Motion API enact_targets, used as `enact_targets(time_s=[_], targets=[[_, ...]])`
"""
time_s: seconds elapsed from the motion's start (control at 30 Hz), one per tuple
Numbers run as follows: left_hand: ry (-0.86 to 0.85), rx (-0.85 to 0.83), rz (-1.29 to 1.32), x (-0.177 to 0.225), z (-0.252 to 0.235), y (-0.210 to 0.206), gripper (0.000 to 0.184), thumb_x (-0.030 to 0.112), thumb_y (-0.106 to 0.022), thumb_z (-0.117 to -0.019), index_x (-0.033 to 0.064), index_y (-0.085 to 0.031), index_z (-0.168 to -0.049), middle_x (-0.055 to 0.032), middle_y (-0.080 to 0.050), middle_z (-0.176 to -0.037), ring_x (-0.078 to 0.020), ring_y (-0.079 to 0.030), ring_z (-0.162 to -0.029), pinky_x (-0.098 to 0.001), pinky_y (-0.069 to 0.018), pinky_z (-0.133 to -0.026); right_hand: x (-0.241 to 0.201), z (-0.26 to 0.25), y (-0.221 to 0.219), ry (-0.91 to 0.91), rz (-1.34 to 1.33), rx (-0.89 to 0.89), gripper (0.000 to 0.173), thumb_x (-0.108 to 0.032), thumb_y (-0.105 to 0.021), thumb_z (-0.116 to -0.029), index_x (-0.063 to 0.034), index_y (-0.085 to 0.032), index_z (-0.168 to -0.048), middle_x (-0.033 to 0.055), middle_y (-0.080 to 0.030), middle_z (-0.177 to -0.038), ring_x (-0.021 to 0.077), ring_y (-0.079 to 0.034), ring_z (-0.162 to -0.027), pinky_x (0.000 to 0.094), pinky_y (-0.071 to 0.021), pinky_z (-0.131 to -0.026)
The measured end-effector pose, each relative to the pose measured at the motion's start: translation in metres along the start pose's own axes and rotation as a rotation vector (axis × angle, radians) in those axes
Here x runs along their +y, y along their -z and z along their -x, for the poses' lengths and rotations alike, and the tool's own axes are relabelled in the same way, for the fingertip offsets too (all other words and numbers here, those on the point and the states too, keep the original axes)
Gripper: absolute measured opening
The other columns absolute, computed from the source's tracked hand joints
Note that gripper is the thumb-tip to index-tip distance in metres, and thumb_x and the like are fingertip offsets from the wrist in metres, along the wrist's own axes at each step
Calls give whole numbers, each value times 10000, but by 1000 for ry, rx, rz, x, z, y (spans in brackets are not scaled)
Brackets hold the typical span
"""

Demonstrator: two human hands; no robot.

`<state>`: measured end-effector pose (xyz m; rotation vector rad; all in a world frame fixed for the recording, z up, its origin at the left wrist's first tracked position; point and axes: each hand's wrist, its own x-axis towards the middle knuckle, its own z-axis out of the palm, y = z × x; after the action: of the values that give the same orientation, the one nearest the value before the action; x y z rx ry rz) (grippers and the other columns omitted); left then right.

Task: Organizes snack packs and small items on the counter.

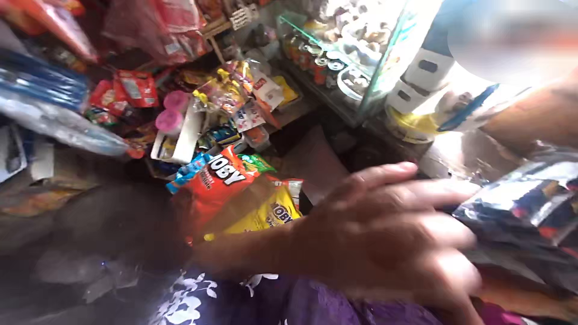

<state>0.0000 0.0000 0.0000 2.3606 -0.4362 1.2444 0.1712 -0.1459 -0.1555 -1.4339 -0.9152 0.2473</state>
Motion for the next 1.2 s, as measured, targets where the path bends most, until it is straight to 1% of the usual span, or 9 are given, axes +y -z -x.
enact_targets(time_s=[0.07,0.1,0.2,0.37,0.57,0.63,0.8,1.0,1.2], targets=[[105,-38,-88,-27,25,2,184,147,-512,-1052,82,-643,-940,-81,-687,-1007,-213,-633,-1176,-401,-432,-1131,4,-11,1,54,-85,-180,412,-439,-625,-997,-129,-683,-1262,-88,-715,-1102,-39,-655,-946,168,-556,-841],[168,-46,-94,-37,37,5,187,132,-531,-1035,54,-677,-949,-106,-702,-993,-234,-645,-1161,-410,-453,-1103,7,-19,0,102,-82,-234,408,-490,-608,-996,-212,-689,-1284,-123,-693,-1132,-42,-634,-971,168,-544,-844],[321,-49,-128,-54,70,21,175,106,-560,-1011,21,-708,-973,-130,-726,-992,-239,-673,-1121,-390,-499,-1036,4,-37,-17,138,-76,-272,327,-458,-643,-977,-276,-715,-1239,-131,-632,-1137,-26,-609,-985,148,-536,-810],[550,-46,-332,-64,112,63,156,73,-607,-986,15,-748,-1020,-120,-753,-1027,-236,-714,-1048,-391,-544,-979,5,-50,-45,85,-63,-274,260,-335,-687,-952,-230,-733,-1185,-91,-595,-1159,-21,-590,-976,119,-522,-776],[1018,6,-527,-69,153,146,223,108,-549,-1043,10,-701,-1174,-150,-734,-1033,-269,-725,-909,-487,-589,-864,-5,-52,-67,-128,-323,-312,496,-24,-695,-868,-149,-527,-1318,-91,-738,-983,46,-707,-820,209,-603,-729],[1074,56,-547,-68,165,163,253,117,-498,-1063,25,-682,-1211,-138,-727,-1040,-244,-718,-887,-471,-592,-847,-6,-55,-72,-145,-343,-298,459,-11,-687,-869,-157,-552,-1283,-77,-746,-992,49,-708,-803,199,-598,-701],[1270,-64,-593,-73,171,190,286,32,-477,-1055,-10,-690,-1241,-206,-692,-1221,-352,-659,-1161,-536,-488,-1040,-15,-62,-86,-115,-371,-255,316,92,-626,-838,-127,-697,-1055,-43,-748,-1003,49,-698,-837,208,-598,-754],[1495,-48,-699,-136,193,252,354,85,-445,-1078,-51,-598,-1367,-287,-599,-1363,-427,-553,-1313,-563,-393,-1133,-27,-56,-92,-261,-349,-221,323,124,-527,-855,-96,-656,-1054,-52,-745,-951,26,-685,-736,178,-577,-623],[1686,-211,-726,-194,209,297,351,80,-487,-1051,-25,-610,-1362,-303,-592,-1359,-474,-537,-1310,-657,-385,-1093,-22,-51,-84,-291,-367,-235,296,77,-565,-889,-117,-653,-1095,-59,-744,-881,24,-640,-626,197,-546,-551]])
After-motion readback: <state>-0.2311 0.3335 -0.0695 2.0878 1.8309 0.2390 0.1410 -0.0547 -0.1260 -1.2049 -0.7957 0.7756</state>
